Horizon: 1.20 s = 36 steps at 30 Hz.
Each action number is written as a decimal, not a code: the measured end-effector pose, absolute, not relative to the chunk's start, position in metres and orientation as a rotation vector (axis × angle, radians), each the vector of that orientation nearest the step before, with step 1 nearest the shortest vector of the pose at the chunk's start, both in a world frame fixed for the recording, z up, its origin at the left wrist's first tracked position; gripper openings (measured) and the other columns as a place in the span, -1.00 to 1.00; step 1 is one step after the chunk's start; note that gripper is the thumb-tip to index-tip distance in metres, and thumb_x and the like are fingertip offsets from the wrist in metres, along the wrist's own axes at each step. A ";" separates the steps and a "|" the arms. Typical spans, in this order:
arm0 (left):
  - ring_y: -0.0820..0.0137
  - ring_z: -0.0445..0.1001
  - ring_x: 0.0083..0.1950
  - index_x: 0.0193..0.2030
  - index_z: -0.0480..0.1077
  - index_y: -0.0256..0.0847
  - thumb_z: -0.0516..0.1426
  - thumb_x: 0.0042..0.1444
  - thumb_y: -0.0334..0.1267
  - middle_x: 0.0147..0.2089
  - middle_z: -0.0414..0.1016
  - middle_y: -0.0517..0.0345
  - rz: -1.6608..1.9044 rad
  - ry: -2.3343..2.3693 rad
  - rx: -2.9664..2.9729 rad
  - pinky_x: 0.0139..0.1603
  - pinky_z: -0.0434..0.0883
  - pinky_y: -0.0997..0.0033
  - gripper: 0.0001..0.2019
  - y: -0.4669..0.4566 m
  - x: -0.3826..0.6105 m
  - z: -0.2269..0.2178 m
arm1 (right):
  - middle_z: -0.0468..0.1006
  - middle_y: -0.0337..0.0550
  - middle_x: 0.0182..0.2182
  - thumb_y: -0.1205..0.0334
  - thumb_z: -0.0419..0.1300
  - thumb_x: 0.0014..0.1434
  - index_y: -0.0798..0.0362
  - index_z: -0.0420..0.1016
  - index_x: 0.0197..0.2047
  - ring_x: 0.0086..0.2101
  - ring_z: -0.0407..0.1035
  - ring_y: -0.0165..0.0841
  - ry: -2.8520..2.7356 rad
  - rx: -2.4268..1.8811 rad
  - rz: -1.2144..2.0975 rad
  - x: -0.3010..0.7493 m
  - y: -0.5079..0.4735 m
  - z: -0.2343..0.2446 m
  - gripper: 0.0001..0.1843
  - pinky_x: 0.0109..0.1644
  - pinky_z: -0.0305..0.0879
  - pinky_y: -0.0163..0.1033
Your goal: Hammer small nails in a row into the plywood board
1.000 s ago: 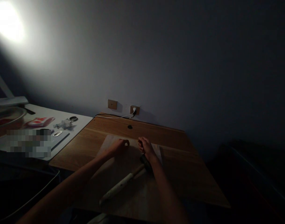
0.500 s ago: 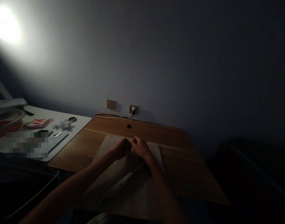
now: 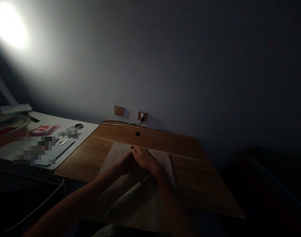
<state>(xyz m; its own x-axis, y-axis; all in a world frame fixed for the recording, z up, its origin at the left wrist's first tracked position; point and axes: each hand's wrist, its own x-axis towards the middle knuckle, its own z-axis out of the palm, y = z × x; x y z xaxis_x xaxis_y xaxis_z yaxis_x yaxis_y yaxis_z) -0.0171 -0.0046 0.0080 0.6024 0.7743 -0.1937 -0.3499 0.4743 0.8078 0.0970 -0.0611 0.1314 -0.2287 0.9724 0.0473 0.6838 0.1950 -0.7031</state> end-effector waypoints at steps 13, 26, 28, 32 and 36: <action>0.29 0.41 -0.10 -0.15 0.47 -0.22 0.00 0.33 -0.31 -0.11 0.45 -0.02 0.546 0.836 2.775 -0.02 0.33 0.29 -0.79 -0.024 -0.048 0.010 | 0.59 0.01 -0.04 -0.01 0.10 0.23 0.01 0.44 0.00 -0.21 0.57 -0.25 -1.618 -1.478 0.770 0.136 -0.101 0.106 -0.63 -0.15 0.51 -0.15; 0.17 0.37 0.24 0.04 0.46 -0.05 0.12 0.28 -0.20 0.18 0.46 0.01 0.783 0.966 2.593 0.30 0.27 0.04 -0.77 -0.076 -0.160 0.029 | 0.62 0.16 -0.04 -0.18 0.03 0.12 0.05 0.54 -0.07 0.02 0.47 0.04 -1.248 -2.029 0.177 0.224 -0.214 -0.001 -0.45 0.17 0.33 0.15; 0.19 0.41 0.20 0.06 0.45 -0.03 0.07 0.31 -0.22 0.17 0.47 0.03 0.742 1.093 2.629 0.25 0.34 0.05 -0.76 -0.085 -0.185 0.024 | 0.61 0.18 0.00 -0.19 0.02 0.13 0.08 0.54 -0.04 0.04 0.47 0.04 -1.272 -2.057 0.222 0.218 -0.222 -0.012 -0.41 0.20 0.32 0.14; 0.20 0.47 0.15 0.06 0.46 -0.05 0.01 0.33 -0.15 0.13 0.50 0.04 0.766 1.346 2.568 0.17 0.43 0.13 -0.72 -0.092 -0.226 0.013 | 0.59 0.24 0.04 -0.26 -0.02 0.16 0.15 0.52 0.03 0.08 0.46 0.04 -1.229 -2.073 0.264 0.196 -0.223 -0.010 -0.31 0.22 0.32 0.12; 0.20 0.52 0.09 0.02 0.47 -0.10 -0.05 0.32 0.00 0.14 0.49 0.00 0.775 1.595 2.411 0.12 0.48 0.17 -0.63 -0.084 -0.253 0.011 | 0.59 0.25 0.04 -0.25 -0.01 0.17 0.17 0.52 0.07 0.09 0.45 0.07 -1.287 -2.051 0.337 0.174 -0.211 0.001 -0.28 0.22 0.31 0.16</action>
